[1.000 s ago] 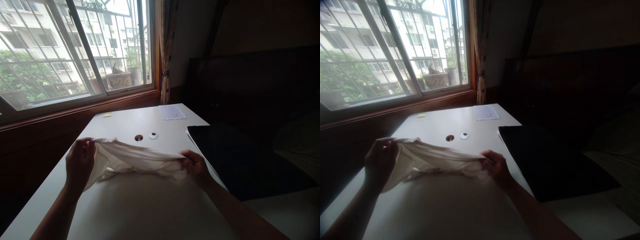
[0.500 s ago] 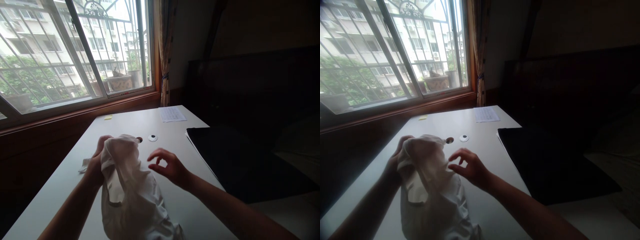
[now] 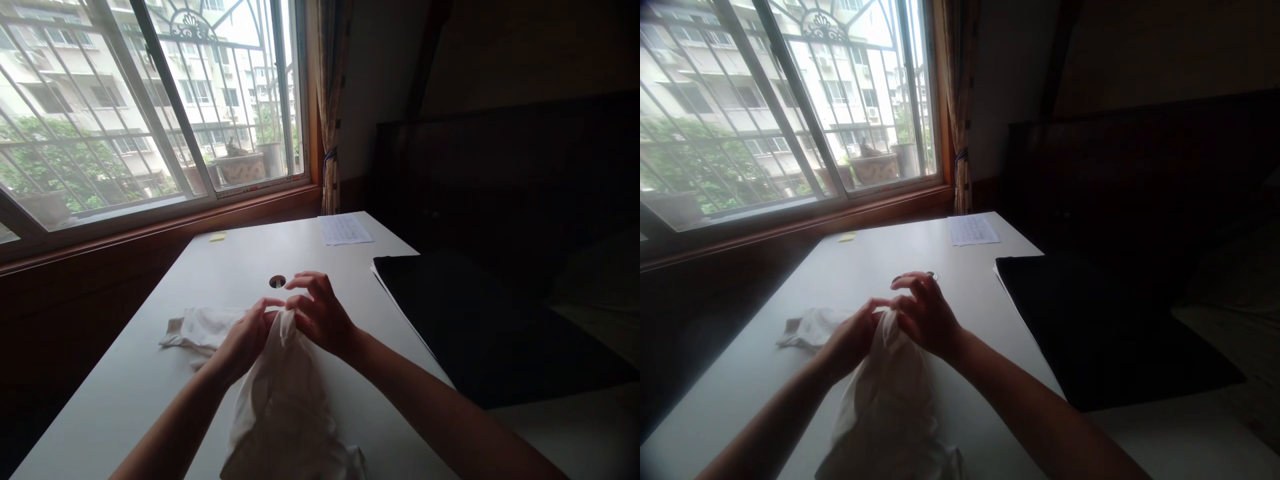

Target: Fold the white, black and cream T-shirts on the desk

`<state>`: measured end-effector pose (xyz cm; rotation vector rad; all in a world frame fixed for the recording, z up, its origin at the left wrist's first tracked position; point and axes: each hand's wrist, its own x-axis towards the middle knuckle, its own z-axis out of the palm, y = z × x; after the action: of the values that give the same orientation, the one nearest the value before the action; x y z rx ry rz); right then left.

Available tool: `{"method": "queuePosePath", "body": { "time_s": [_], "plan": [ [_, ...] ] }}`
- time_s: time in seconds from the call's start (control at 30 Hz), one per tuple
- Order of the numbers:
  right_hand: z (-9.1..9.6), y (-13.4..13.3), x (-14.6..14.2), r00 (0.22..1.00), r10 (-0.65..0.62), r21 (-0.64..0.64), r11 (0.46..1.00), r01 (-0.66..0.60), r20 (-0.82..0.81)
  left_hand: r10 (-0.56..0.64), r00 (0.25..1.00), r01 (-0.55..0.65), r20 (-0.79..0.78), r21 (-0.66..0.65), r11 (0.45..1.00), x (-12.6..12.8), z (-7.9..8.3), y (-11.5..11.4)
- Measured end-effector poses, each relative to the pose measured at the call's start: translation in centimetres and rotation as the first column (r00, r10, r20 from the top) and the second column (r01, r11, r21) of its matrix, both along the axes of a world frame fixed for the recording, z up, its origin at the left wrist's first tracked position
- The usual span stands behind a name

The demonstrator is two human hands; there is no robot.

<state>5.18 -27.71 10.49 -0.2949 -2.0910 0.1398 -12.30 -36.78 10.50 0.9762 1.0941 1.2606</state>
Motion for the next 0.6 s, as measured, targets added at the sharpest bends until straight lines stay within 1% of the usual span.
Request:
{"method": "queuePosePath", "body": {
  "time_s": [0.03,0.07,0.1,0.13,0.17,0.2,0.23,0.27,0.3,0.33,0.37,0.4,0.43,0.5,0.57,0.6],
  "plan": [
    [0.2,0.2,-0.1,0.998,0.022,-0.045,0.999,-0.025,-0.065,0.026,0.999,-0.026,-0.031,0.009,1.0,-0.3,-0.2,-0.3],
    [0.5,0.5,-0.1,0.989,0.046,-0.094,0.994,-0.059,-0.14,0.08,0.993,-0.075,-0.092,0.055,0.996,-0.6,-0.5,-0.7],
    [0.8,0.8,-0.1,0.976,0.068,-0.143,0.985,-0.099,-0.209,0.158,0.97,-0.133,-0.187,0.139,0.981,-0.9,-0.7,-1.2],
    [1.0,1.1,0.0,0.961,0.084,-0.194,0.971,-0.137,-0.262,0.255,0.916,-0.178,-0.308,0.257,0.95,-1.1,-0.9,-1.7],
    [1.3,1.4,0.1,0.953,0.09,-0.252,0.953,-0.167,-0.291,0.363,0.823,-0.187,-0.436,0.395,0.9,-1.3,-1.1,-2.4],
    [1.5,1.7,0.2,0.951,0.08,-0.314,0.933,-0.177,-0.299,0.467,0.695,-0.148,-0.547,0.527,0.837,-1.4,-1.3,-3.1],
    [1.6,2.0,0.3,0.955,0.05,-0.378,0.911,-0.163,-0.292,0.557,0.55,-0.068,-0.623,0.631,0.773,-1.3,-1.5,-3.8],
    [1.6,2.2,0.5,0.961,0.008,-0.437,0.89,-0.133,-0.276,0.619,0.414,0.032,-0.667,0.69,0.723,-1.1,-1.7,-4.6],
    [1.6,2.3,0.6,0.965,-0.039,-0.485,0.869,-0.095,-0.259,0.654,0.306,0.128,-0.692,0.711,0.692,-0.7,-1.8,-5.3],
    [1.6,2.4,0.7,0.965,-0.088,-0.523,0.851,-0.056,-0.247,0.664,0.234,0.203,-0.71,0.703,0.681,-0.2,-2.1,-5.9],
    [1.6,2.5,0.8,0.962,-0.133,-0.551,0.834,-0.021,-0.238,0.648,0.195,0.252,-0.736,0.676,0.692,0.4,-2.5,-6.5],
    [1.6,2.5,0.9,0.957,-0.173,-0.571,0.821,0.009,-0.233,0.614,0.179,0.27,-0.769,0.638,0.721,1.1,-3.0,-7.0],
    [1.7,2.6,1.0,0.952,-0.206,-0.585,0.81,0.035,-0.228,0.567,0.178,0.262,-0.804,0.594,0.76,1.8,-3.7,-7.4],
    [1.9,2.6,1.4,0.937,-0.268,-0.596,0.798,0.085,-0.225,0.476,0.205,0.217,-0.855,0.514,0.83,2.7,-5.4,-8.0],
    [2.2,2.8,2.0,0.919,-0.321,-0.591,0.796,0.132,-0.228,0.404,0.256,0.177,-0.878,0.454,0.873,2.8,-7.1,-8.4],
    [2.3,2.9,2.5,0.911,-0.342,-0.586,0.796,0.151,-0.23,0.374,0.288,0.163,-0.882,0.43,0.888,2.5,-7.7,-8.5]
  ]
}}
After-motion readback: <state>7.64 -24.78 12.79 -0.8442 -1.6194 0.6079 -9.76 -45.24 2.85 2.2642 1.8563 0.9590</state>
